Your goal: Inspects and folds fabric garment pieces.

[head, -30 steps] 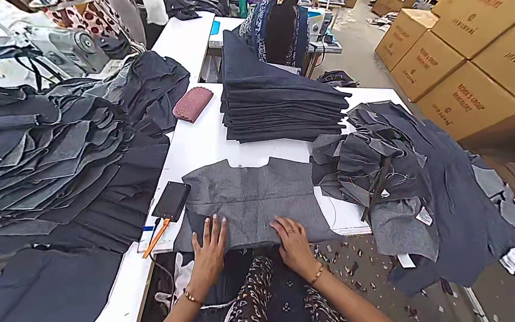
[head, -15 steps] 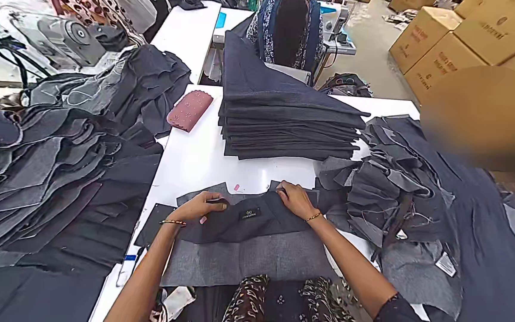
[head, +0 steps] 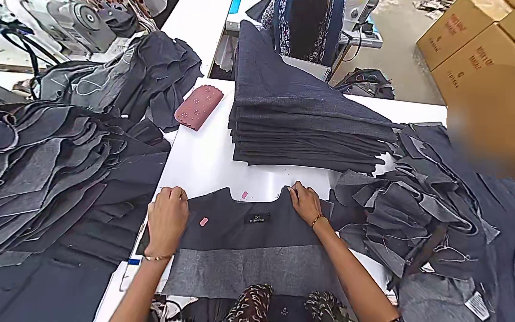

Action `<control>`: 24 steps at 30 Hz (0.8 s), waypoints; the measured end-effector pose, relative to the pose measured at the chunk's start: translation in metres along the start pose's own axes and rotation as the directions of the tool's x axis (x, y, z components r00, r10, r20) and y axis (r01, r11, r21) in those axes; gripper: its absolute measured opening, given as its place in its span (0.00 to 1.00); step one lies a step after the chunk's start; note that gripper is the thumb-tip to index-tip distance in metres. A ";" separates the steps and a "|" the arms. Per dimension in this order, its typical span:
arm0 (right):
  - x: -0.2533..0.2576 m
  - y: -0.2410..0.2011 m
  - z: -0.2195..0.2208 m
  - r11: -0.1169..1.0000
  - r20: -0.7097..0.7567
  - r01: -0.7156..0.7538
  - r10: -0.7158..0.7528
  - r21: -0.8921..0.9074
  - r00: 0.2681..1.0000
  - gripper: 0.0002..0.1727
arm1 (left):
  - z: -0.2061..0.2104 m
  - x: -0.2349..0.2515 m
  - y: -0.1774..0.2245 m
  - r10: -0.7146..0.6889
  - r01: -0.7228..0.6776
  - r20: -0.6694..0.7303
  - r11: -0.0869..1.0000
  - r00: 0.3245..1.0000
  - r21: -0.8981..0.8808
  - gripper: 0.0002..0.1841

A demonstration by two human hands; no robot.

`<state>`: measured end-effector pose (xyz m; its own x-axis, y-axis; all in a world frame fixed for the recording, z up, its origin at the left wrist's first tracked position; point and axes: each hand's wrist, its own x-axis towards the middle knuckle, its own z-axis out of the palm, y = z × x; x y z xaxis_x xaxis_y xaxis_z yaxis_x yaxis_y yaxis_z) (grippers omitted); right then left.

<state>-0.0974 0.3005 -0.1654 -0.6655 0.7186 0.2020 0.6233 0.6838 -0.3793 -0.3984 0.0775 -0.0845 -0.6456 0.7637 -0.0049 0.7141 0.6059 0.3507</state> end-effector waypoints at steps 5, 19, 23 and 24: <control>0.002 -0.004 -0.002 0.998 0.030 -0.060 0.060 -0.014 0.998 0.18 | 0.061 -0.082 0.031 0.315 -0.297 0.104 0.942 0.943 -0.155 0.22; -0.115 -0.056 -0.006 0.993 0.321 0.110 -0.092 -0.038 0.942 0.45 | 0.114 -0.036 0.007 0.225 -0.225 0.035 0.974 0.974 -0.014 0.46; -0.096 0.003 -0.030 0.986 0.277 -0.104 0.138 -0.133 0.951 0.50 | 0.119 -0.034 0.005 0.226 -0.226 0.036 0.974 0.974 -0.003 0.49; -0.095 0.009 -0.033 0.981 0.264 -0.139 0.172 -0.138 0.949 0.51 | 0.119 -0.032 0.005 0.230 -0.230 0.033 0.973 0.973 -0.004 0.49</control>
<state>-0.0151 0.2423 -0.1585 -0.6330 0.7660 -0.1118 0.7603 0.5881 -0.2758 -0.3420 0.0826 -0.1936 -0.4551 0.8893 0.0447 0.8422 0.4136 0.3459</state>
